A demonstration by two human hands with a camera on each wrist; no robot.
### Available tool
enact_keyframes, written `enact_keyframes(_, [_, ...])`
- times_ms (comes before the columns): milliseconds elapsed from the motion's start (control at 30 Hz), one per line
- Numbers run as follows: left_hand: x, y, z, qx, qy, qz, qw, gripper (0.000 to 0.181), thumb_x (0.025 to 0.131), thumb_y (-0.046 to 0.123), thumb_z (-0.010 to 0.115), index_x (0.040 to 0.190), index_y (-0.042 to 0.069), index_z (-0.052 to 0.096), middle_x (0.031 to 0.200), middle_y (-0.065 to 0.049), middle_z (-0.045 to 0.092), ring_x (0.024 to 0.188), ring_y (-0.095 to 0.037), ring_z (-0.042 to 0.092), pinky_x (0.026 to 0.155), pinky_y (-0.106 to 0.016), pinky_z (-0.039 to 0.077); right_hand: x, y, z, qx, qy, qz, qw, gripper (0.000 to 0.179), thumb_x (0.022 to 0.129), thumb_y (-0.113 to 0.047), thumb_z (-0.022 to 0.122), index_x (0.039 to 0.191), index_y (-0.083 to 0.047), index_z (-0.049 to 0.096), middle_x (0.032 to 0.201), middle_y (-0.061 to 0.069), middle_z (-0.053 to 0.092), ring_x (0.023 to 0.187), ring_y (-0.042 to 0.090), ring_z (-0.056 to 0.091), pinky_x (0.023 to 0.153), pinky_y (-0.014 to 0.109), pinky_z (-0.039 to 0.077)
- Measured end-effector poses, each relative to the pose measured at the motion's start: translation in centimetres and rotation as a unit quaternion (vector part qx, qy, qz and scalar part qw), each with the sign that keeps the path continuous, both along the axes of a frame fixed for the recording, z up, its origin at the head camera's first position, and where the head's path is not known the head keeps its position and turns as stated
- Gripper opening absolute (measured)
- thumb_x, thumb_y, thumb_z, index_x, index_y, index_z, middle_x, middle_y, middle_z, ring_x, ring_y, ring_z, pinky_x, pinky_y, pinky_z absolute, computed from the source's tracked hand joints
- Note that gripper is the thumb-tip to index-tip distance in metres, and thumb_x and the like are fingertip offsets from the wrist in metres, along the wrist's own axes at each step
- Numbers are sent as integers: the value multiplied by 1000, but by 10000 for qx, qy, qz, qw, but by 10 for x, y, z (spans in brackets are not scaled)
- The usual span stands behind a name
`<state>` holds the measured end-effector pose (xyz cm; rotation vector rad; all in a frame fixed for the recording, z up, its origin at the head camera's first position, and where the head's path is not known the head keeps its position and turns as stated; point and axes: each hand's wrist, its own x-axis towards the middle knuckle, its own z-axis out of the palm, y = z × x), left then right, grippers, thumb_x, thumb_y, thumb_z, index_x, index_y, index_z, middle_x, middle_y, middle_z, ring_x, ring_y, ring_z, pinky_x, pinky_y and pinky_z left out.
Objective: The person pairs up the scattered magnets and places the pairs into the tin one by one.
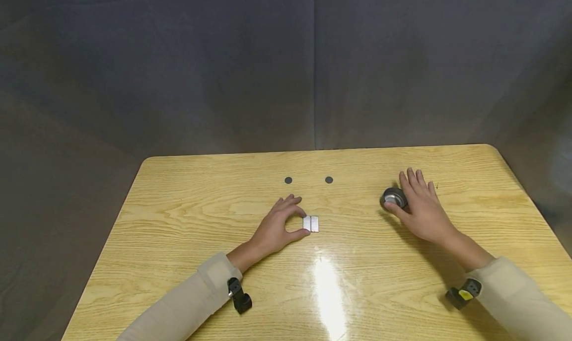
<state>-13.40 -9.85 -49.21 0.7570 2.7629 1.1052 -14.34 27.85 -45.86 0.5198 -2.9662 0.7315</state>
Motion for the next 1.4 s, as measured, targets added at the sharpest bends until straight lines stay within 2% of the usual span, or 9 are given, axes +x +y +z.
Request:
enact_keyframes(333, [0, 1, -1, -21, 27, -31, 10000, 34, 88, 32, 83, 113, 14, 69, 152, -10, 50, 150, -27, 32, 126, -38, 14, 2, 5, -9, 68, -243, 5, 9997, 84, 106, -42, 53, 156, 14, 16, 160, 39, 12, 149, 55, 6, 118, 70, 2])
enact_keyframes(600, [1, 5, 2, -274, 107, -1, 9996, 49, 87, 38, 83, 128, 15, 68, 154, -11, 47, 151, -29, 29, 125, -44, 18, -2, 6, -10, 42, -279, 9, 9996, 84, 106, -42, 53, 156, 14, 15, 159, 40, 12, 149, 56, 6, 118, 70, 2])
enact_keyframes(933, [0, 14, 4, -481, 286, 178, 9983, 37, 87, 37, 83, 116, 17, 71, 151, -14, 48, 149, -30, 33, 125, -46, 16, -2, 6, -10, -27, -184, 10, 9998, 85, 105, -42, 56, 155, 15, 18, 158, 41, 15, 148, 57, 9, 117, 72, 5])
enact_keyframes(1233, [0, 18, 9, -826, 407, -33, 9957, 36, 90, 34, 81, 114, 11, 69, 151, -13, 48, 144, -30, 39, 124, -53, 16, -2, 5, -11, -99, -175, -5, 9998, 85, 105, -42, 57, 155, 15, 18, 158, 41, 15, 148, 57, 9, 116, 72, 5])
enact_keyframes(1400, [1, 18, 10, -950, 493, -147, 9942, 36, 90, 34, 80, 114, 10, 69, 144, -11, 53, 139, -29, 44, 123, -54, 17, -1, 5, -13, -115, -202, -7, 9997, 85, 105, -42, 57, 155, 15, 18, 158, 41, 16, 148, 57, 10, 117, 72, 4])
